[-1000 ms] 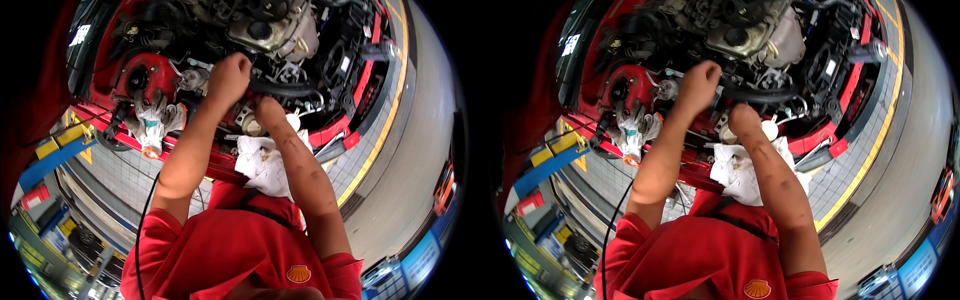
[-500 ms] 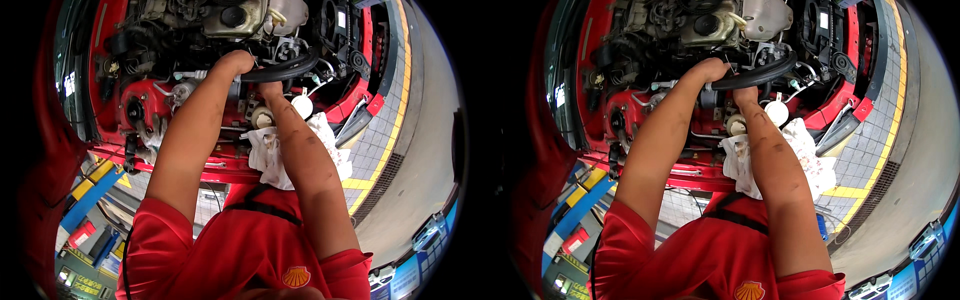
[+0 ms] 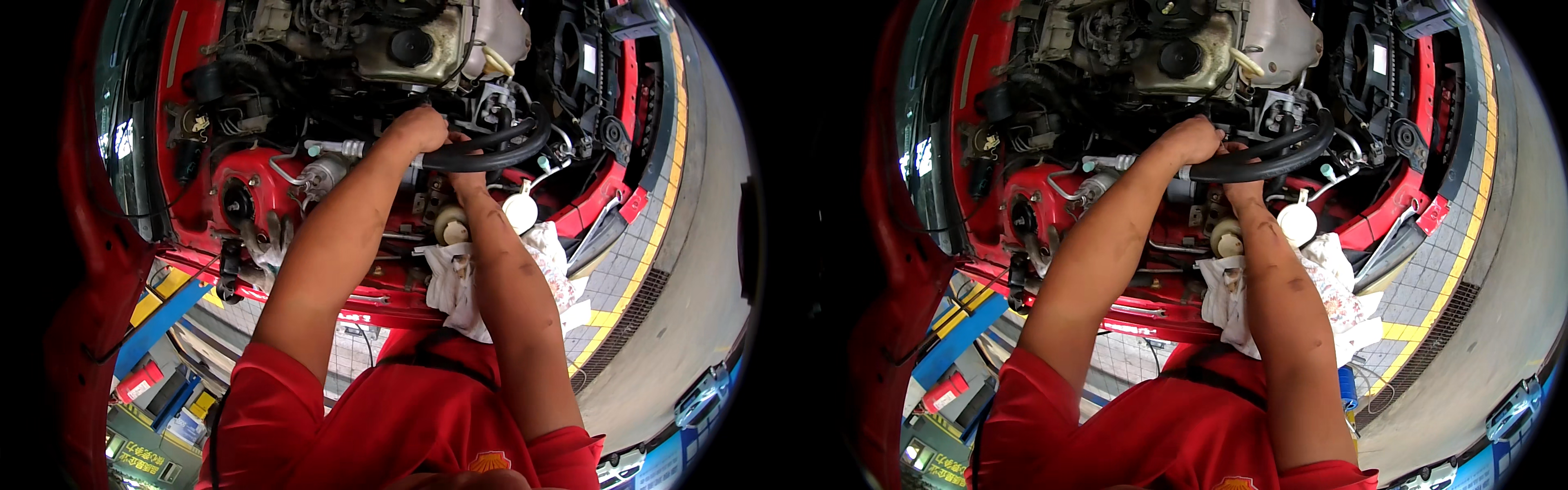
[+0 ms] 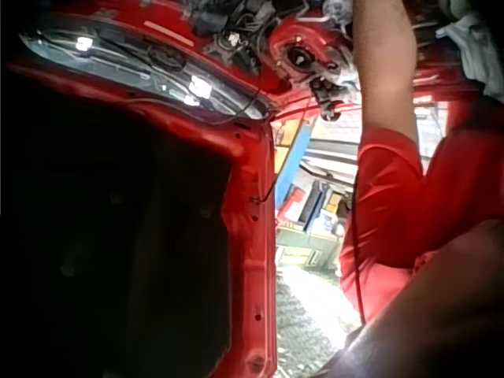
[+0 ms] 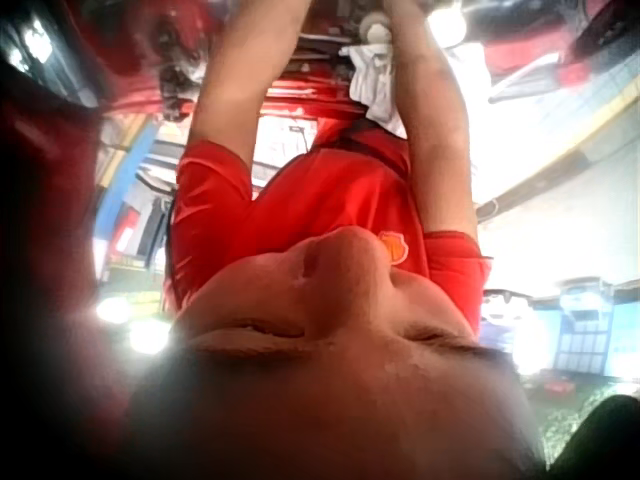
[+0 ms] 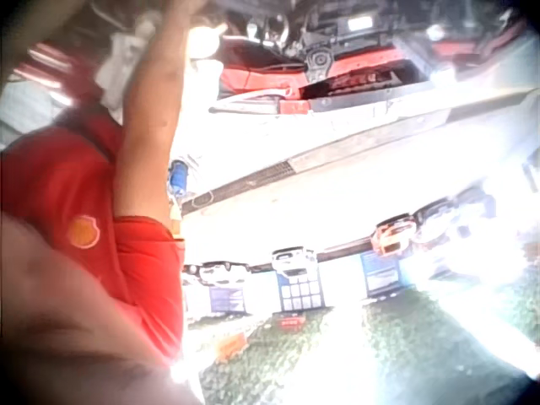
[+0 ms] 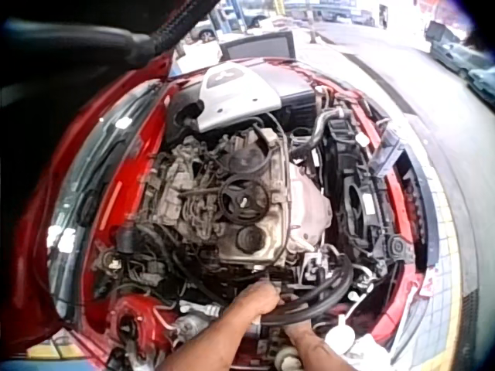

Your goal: The person works on a red car's engine bay, using a wrench to tighten bolts and a spray can to clean a gear. They wipe parts with a cloth and handle various engine components.

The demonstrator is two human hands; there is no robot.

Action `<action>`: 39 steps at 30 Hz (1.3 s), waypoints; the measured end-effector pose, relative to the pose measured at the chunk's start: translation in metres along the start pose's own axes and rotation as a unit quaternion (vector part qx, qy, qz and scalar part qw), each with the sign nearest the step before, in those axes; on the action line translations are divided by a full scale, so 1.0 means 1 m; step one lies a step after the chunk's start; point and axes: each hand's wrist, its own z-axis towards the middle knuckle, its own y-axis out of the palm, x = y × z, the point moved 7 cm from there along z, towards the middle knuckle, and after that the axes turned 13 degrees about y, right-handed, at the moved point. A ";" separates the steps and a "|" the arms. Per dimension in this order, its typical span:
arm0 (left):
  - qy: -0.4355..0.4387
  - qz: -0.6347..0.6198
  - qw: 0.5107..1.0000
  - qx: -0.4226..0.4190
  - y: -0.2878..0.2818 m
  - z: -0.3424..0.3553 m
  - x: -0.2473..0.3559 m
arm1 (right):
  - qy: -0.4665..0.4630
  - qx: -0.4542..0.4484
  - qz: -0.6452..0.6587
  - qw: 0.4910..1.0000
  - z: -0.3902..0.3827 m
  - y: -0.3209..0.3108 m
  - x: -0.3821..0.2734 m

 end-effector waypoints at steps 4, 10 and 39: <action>0.008 -0.095 0.995 -0.014 0.015 0.017 -0.024 | 0.013 0.008 -0.006 1.000 0.006 0.001 0.001; -0.035 -0.145 0.989 0.019 0.006 0.010 -0.029 | -0.044 0.058 -0.072 0.995 -0.003 -0.002 -0.012; -0.040 -0.296 0.948 -0.112 0.027 0.016 -0.032 | 0.148 -0.122 0.205 0.960 -0.022 0.017 -0.015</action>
